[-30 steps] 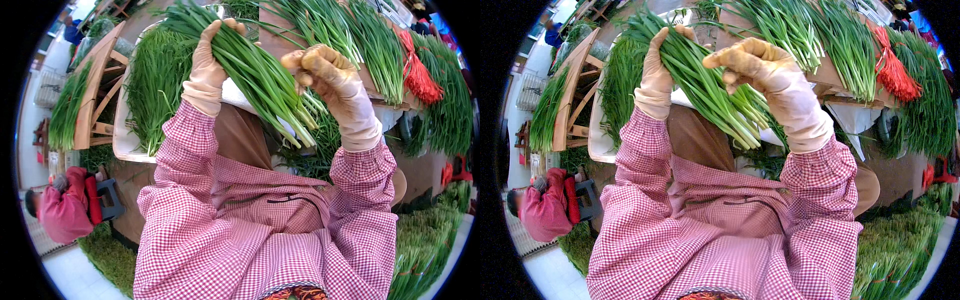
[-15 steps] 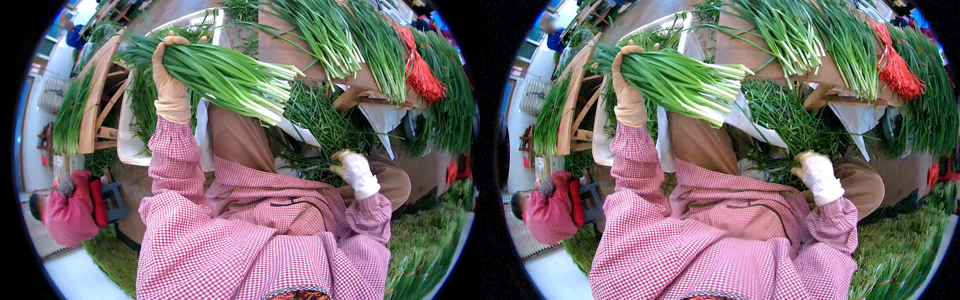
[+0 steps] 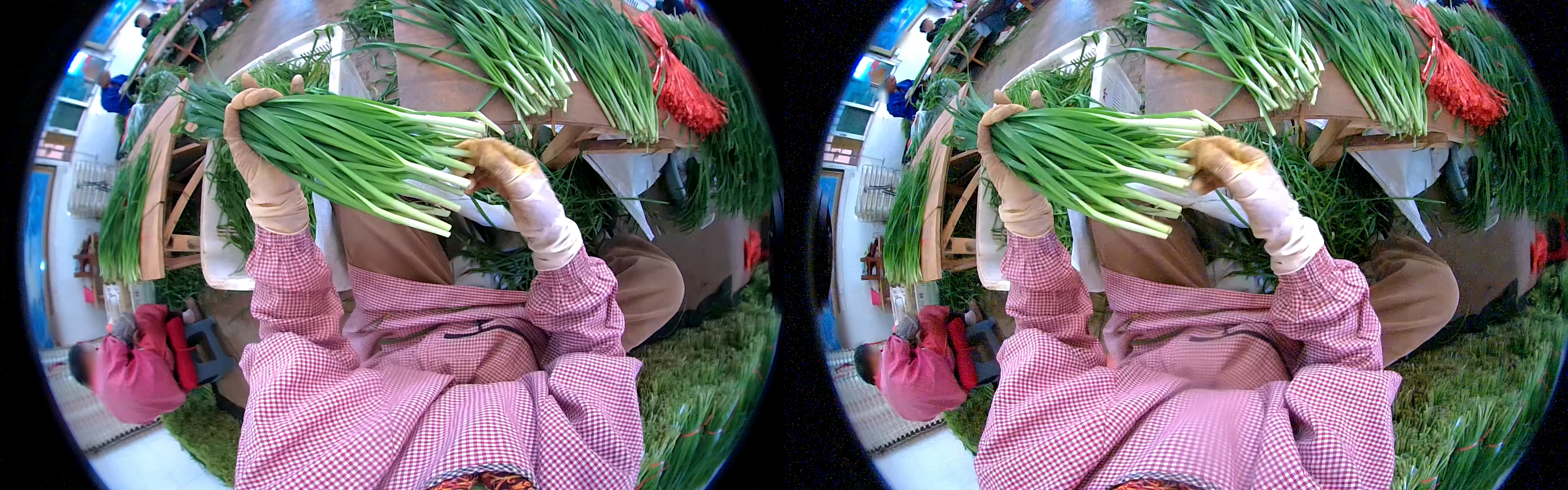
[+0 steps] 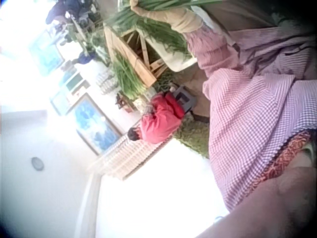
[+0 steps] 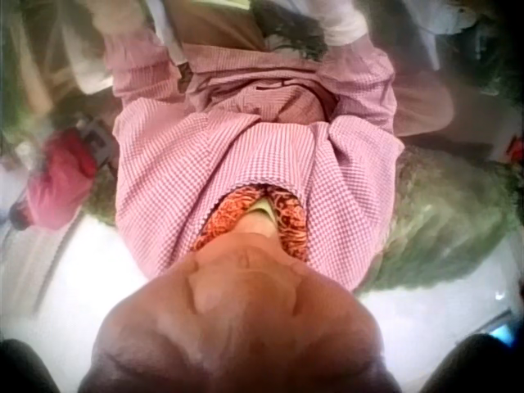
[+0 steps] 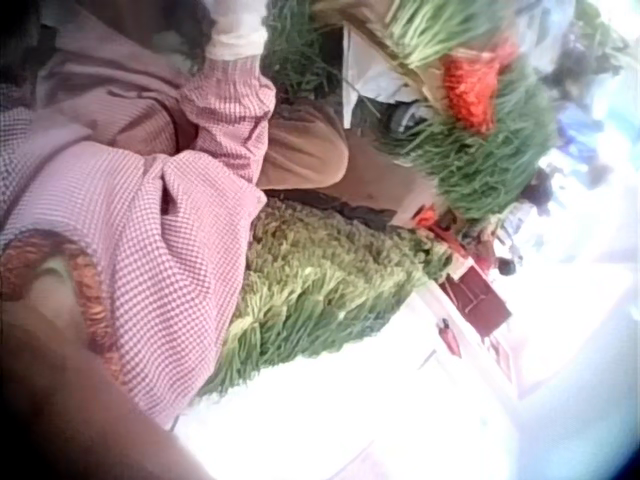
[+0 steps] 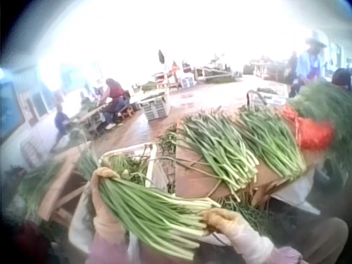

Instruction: The person cleans and sorts bunches of green onions by hand, removing yellowed leaves and debris while seated at a workspace.

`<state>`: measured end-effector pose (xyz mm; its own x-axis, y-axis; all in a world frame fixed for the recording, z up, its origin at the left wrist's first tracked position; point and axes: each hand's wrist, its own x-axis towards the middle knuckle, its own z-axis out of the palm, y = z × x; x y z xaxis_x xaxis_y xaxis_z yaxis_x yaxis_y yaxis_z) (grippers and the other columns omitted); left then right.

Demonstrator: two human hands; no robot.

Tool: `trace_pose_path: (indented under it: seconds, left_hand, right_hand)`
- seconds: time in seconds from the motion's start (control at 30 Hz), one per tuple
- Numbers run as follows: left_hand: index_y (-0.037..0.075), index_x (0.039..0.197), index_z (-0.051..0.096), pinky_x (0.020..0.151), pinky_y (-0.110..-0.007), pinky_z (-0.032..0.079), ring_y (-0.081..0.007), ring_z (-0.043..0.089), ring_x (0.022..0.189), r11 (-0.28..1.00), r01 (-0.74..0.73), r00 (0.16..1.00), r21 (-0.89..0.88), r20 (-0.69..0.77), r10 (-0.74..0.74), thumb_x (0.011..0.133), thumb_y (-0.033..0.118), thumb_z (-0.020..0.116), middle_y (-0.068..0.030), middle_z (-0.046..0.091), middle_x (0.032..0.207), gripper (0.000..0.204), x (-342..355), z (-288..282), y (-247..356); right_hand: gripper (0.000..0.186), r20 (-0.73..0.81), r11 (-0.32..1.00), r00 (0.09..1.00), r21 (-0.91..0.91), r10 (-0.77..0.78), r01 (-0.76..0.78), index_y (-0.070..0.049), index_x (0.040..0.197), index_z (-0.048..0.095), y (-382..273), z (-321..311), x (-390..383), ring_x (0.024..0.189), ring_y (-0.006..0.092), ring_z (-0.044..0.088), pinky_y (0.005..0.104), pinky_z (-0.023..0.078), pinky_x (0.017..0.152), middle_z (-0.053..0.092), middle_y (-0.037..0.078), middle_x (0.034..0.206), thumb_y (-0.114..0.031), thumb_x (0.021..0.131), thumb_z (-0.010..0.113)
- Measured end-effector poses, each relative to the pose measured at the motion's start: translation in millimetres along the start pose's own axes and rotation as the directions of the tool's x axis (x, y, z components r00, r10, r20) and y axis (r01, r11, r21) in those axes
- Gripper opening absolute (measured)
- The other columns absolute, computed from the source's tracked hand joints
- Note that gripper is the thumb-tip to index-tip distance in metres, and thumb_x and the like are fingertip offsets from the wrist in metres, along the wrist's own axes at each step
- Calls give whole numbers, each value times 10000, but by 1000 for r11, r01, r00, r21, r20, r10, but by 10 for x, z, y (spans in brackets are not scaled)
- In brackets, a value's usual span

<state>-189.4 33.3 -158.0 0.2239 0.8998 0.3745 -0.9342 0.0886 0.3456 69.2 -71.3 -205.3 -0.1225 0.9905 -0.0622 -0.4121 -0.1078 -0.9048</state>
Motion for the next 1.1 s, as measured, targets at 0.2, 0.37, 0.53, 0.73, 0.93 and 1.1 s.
trace_pose_path:
  seconds: [0.2, 0.37, 0.53, 0.73, 0.93, 1.1]
  left_hand:
    - [43, 899, 540, 1027, -405, 305, -127, 396, 1141, 987, -64, 993, 144, -88, 78, 907, 191, 358, -55, 534, 1001, 234, -49, -48, -23]
    - [55, 1033, 514, 1015, -426, 304, -124, 484, 1028, 890, -56, 980, 453, -147, 136, 889, 199, 410, 9, 537, 979, 229, -133, -62, -152]
    - [67, 1151, 411, 1024, -457, 247, -91, 506, 947, 997, 71, 995, -28, -74, -73, 851, 97, 474, 40, 529, 947, 308, -102, -144, -64]
    - [74, 1081, 457, 1026, -390, 263, -87, 515, 945, 997, 25, 995, 70, -103, -17, 855, 93, 464, 28, 545, 932, 226, -157, -178, 211]
    - [80, 1099, 454, 1033, -371, 264, -84, 518, 945, 997, 55, 996, 54, -78, -51, 858, 97, 460, 37, 547, 958, 241, -188, -73, 222]
    - [84, 1136, 441, 1033, -377, 263, -91, 518, 957, 992, 122, 992, -32, -8, -122, 859, 100, 466, 41, 549, 966, 279, -158, 93, 169]
  right_hand:
    - [398, -41, 968, 987, -208, -154, 142, -1, 1086, 535, -49, -97, 113, 880, 88, 516, 226, 412, 787, 581, 46, 990, -266, 800, 614]
    - [426, 318, 958, 947, 256, 44, -131, -3, 1120, 506, -120, 13, 123, 906, 124, 539, 245, 426, 781, 565, 69, 1049, -320, 839, 549]
    - [275, 240, 921, 967, 350, 88, -171, -9, 1016, 538, -175, -38, 80, 456, 15, 306, 155, 256, 423, 485, -29, 640, -235, 861, 516]
    - [208, 68, 985, 986, 74, 152, -157, -22, 985, 550, -84, -427, -162, 420, 18, 301, 156, 239, 372, 455, -28, 603, -185, 872, 489]
    - [325, -130, 924, 976, -363, -173, 115, -36, 1067, 550, -202, -210, -170, 736, 76, 514, 212, 418, 679, 556, -2, 758, -210, 799, 608]
    - [244, 91, 613, 919, -719, -383, 327, -69, 961, 585, -311, 102, -27, 580, 119, 540, 243, 434, 548, 570, 61, 661, -191, 759, 644]
